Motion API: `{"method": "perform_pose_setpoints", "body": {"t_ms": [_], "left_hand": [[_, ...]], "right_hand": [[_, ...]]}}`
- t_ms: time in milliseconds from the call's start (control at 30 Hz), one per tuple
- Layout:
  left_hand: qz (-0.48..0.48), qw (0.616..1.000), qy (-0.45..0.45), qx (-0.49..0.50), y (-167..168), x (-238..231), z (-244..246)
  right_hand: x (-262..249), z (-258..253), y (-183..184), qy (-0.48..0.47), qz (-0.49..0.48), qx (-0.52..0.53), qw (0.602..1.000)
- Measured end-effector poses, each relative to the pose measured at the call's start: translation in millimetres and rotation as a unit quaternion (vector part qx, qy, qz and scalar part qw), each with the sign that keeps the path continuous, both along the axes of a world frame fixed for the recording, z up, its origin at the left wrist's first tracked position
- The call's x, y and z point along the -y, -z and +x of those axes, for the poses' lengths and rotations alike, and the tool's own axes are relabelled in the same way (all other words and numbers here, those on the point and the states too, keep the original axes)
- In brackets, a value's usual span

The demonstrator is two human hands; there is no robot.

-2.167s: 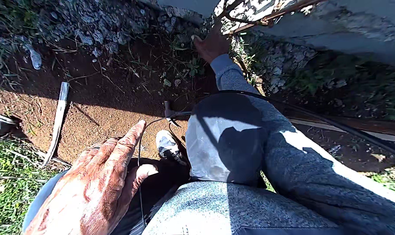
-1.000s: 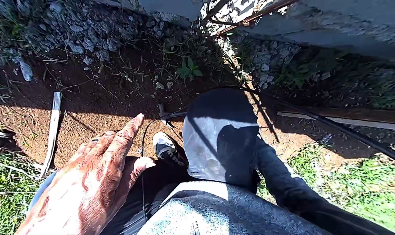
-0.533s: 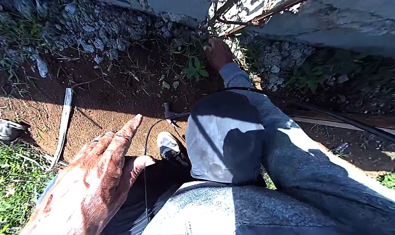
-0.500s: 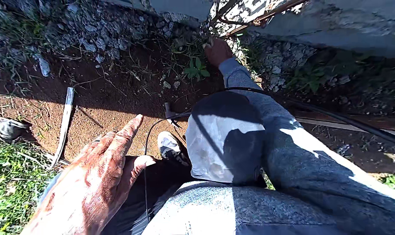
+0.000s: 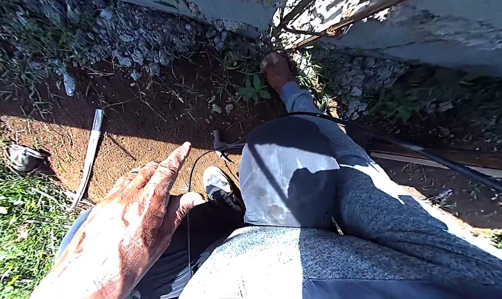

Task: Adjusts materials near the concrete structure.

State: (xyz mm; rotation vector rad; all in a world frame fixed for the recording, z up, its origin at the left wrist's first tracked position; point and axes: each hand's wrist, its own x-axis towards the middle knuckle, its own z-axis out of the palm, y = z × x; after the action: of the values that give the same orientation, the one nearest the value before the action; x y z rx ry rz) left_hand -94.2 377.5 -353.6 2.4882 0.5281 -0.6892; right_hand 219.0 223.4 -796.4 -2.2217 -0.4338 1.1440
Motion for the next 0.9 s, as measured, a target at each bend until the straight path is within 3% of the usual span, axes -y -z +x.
{"method": "perform_pose_setpoints", "body": {"t_ms": [133, 300, 433, 500, 567, 633, 667, 733, 800, 900], "left_hand": [[-0.003, 1.0, -0.006, -0.004, 2.8, -1.7, 1.0], [-0.007, 1.0, -0.001, 0.002, 1.8, -3.4, 3.1], [-0.009, 1.0, 0.004, 0.009, 5.6, -3.0, 2.9], [-0.012, 1.0, 0.005, 0.017, 6.8, -4.2, 2.7], [-0.022, 1.0, -0.001, 0.015, 6.3, -6.6, 1.8], [-0.019, 1.0, -0.008, 0.008, 6.0, -7.6, -0.2], [-0.018, 1.0, -0.011, 0.003, 6.2, -8.3, -1.3], [-0.018, 1.0, -0.016, -0.002, 6.0, -10.3, -2.8], [-0.02, 1.0, -0.018, -0.008, 4.6, -10.2, -1.6], [-0.012, 1.0, -0.016, -0.009, 4.3, -7.0, 1.4]], "right_hand": [[8.0, -13.2, -18.9, 0.041, 0.07, 0.049, 0.996], [25.5, -64.0, -65.6, -0.049, 0.078, 0.05, 0.994], [34.2, -153.5, -110.6, -0.196, 0.046, -0.068, 0.977], [1.3, -159.6, -168.6, -0.295, -0.128, -0.276, 0.906], [-0.5, -150.1, -186.6, -0.309, -0.149, -0.294, 0.892], [19.3, -105.7, -176.7, -0.33, -0.085, -0.226, 0.913], [33.6, -79.2, -155.1, -0.324, -0.05, -0.168, 0.93], [46.4, -40.2, -117.0, -0.217, -0.047, -0.02, 0.975], [33.2, -18.6, -93.1, -0.142, -0.091, 0.066, 0.983], [6.8, -15.1, -43.0, -0.171, -0.086, 0.082, 0.978]]}}
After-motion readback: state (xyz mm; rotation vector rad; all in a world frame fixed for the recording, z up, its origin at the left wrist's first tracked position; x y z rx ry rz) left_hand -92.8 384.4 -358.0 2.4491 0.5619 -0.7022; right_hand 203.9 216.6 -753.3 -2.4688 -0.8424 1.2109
